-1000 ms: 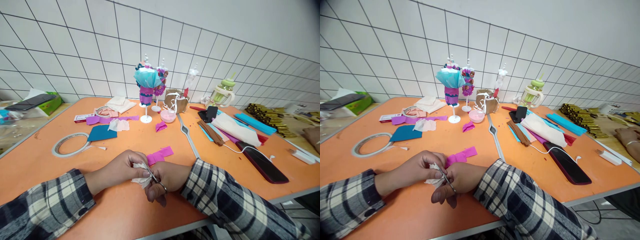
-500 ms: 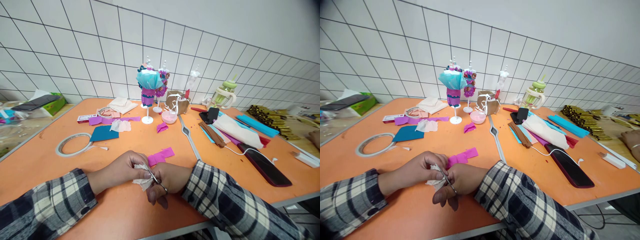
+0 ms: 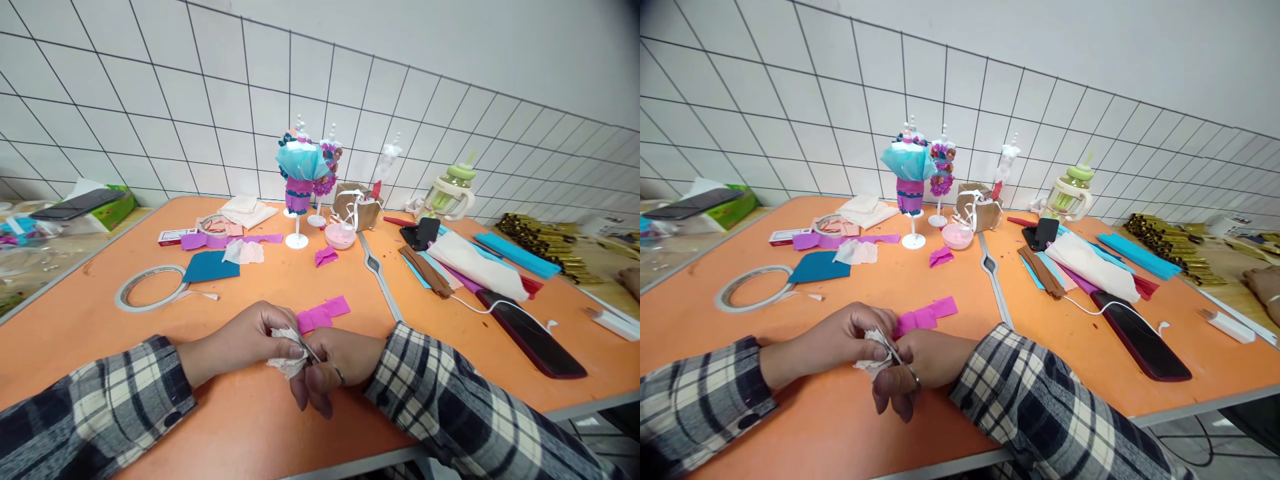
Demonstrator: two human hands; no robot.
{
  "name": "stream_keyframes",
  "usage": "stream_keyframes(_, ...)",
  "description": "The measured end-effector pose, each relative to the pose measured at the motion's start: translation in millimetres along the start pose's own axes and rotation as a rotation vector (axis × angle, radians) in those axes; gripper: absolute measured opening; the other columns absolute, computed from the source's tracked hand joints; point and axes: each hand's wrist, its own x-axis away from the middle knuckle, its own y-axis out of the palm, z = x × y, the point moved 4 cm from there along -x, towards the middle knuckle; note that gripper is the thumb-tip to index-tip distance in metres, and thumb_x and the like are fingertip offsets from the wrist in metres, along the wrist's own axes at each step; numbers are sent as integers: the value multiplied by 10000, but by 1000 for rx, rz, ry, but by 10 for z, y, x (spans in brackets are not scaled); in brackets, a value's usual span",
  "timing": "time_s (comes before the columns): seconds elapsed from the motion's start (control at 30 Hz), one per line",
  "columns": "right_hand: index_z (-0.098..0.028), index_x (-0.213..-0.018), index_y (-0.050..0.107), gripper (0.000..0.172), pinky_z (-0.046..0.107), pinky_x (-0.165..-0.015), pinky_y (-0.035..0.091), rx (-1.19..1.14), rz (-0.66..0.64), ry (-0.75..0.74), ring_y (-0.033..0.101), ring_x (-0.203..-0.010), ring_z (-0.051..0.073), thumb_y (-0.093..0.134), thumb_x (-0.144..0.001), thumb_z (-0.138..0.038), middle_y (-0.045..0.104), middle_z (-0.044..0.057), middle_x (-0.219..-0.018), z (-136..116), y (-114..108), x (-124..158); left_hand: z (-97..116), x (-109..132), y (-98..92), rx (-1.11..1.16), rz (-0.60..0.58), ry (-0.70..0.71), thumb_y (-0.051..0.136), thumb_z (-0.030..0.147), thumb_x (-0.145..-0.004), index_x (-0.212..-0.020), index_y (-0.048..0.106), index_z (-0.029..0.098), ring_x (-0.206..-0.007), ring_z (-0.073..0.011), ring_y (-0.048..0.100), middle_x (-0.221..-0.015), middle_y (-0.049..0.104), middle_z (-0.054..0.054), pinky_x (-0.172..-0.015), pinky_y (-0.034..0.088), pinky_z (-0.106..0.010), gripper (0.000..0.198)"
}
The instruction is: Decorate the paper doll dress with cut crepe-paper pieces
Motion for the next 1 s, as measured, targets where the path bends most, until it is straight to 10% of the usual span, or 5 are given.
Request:
stream_keyframes(0.67, -102, -681, 564, 692, 196, -464, 392, -72, 50, -29, 515, -415, 84, 579, -629, -792, 546, -8, -493, 67, -35, -50, -26, 16, 9, 123, 49, -80, 737, 447, -717, -712, 701, 123, -599, -125, 518, -644, 594, 5, -557, 388, -226, 326)
stream_keyframes(0.87, -119, -659, 526, 721, 196, -424, 401, -67, 117, -51, 520, -391, 95, 554, -587, -836, 533, -9, -481, 52, -121, -90, 15, 44, -40, 244, 155, 24, 721, 605, -664, -1263, 562, 239, -797, -188, 581, -896, 633, -21, -668, 447, -260, 720)
stream_keyframes(1.0, -118, -667, 532, 712, 191, -449, 411, -49, 81, -40, 532, -421, 93, 561, -596, -825, 546, -1, -499, 47, -99, -87, 18, 34, -116, 200, 237, 96, 667, 545, -761, -955, 733, 208, -889, -209, 575, -990, 611, -57, -714, 457, -269, 394)
